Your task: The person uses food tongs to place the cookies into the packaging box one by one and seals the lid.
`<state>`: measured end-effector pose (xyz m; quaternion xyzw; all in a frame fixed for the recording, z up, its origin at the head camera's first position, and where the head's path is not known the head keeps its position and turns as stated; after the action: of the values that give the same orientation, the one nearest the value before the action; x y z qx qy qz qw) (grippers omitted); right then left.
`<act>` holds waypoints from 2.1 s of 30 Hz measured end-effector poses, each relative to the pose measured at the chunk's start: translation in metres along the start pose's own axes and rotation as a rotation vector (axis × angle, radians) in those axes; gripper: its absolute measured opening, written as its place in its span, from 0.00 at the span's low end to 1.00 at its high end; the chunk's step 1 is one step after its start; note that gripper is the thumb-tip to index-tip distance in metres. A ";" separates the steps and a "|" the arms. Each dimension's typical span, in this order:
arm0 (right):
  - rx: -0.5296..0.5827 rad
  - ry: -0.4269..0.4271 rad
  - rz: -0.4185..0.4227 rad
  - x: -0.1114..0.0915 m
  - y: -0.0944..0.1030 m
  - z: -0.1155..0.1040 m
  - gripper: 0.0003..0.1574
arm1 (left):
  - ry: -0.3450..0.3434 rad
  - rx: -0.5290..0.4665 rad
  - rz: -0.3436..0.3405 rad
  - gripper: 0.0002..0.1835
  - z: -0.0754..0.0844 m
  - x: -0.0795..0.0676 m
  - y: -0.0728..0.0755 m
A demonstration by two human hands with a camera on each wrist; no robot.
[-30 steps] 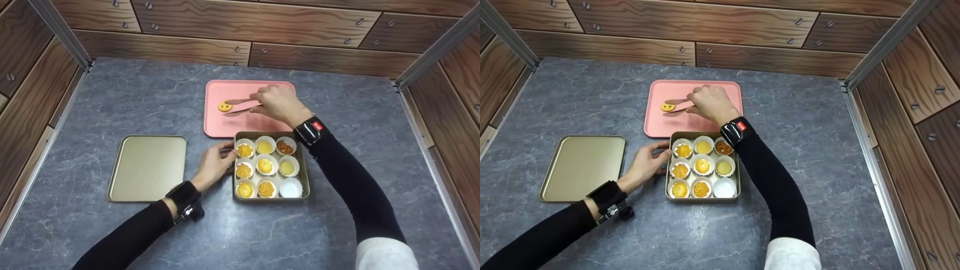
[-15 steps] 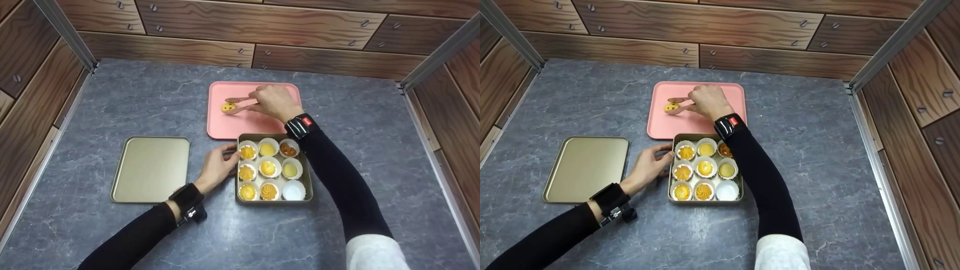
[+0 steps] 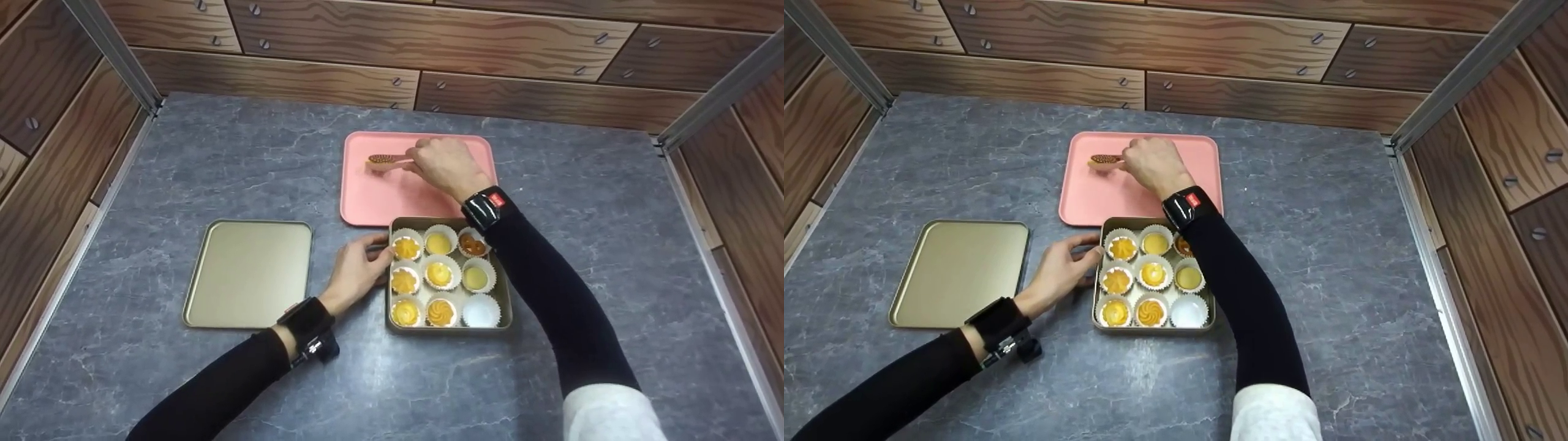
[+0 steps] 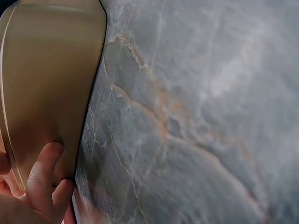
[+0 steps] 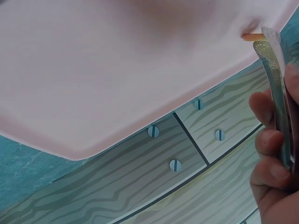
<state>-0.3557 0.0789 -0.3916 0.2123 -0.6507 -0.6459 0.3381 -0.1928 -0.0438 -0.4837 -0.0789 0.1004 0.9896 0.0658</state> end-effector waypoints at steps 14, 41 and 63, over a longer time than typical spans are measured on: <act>0.070 -0.102 0.069 -0.033 0.014 0.021 0.17 | 0.019 -0.013 -0.014 0.26 -0.002 -0.002 -0.001; 0.277 -0.060 0.163 -0.138 0.061 0.012 0.13 | -0.008 -0.015 0.011 0.24 0.001 -0.001 -0.001; 0.293 -0.101 0.124 -0.213 0.069 0.007 0.12 | -0.038 0.036 0.026 0.23 0.003 -0.002 0.001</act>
<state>-0.2046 0.2412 -0.3589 0.1862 -0.7660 -0.5318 0.3094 -0.1910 -0.0442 -0.4808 -0.0575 0.1181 0.9897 0.0563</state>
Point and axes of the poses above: each hand's wrist, its own x-axis towards the middle knuckle, its own y-axis out of the back of the hand, z = x × y, the point moved 7 cm from there along x, towards the middle knuckle, and after that the axes turned 1 degree about -z, right-handed, at the moved point
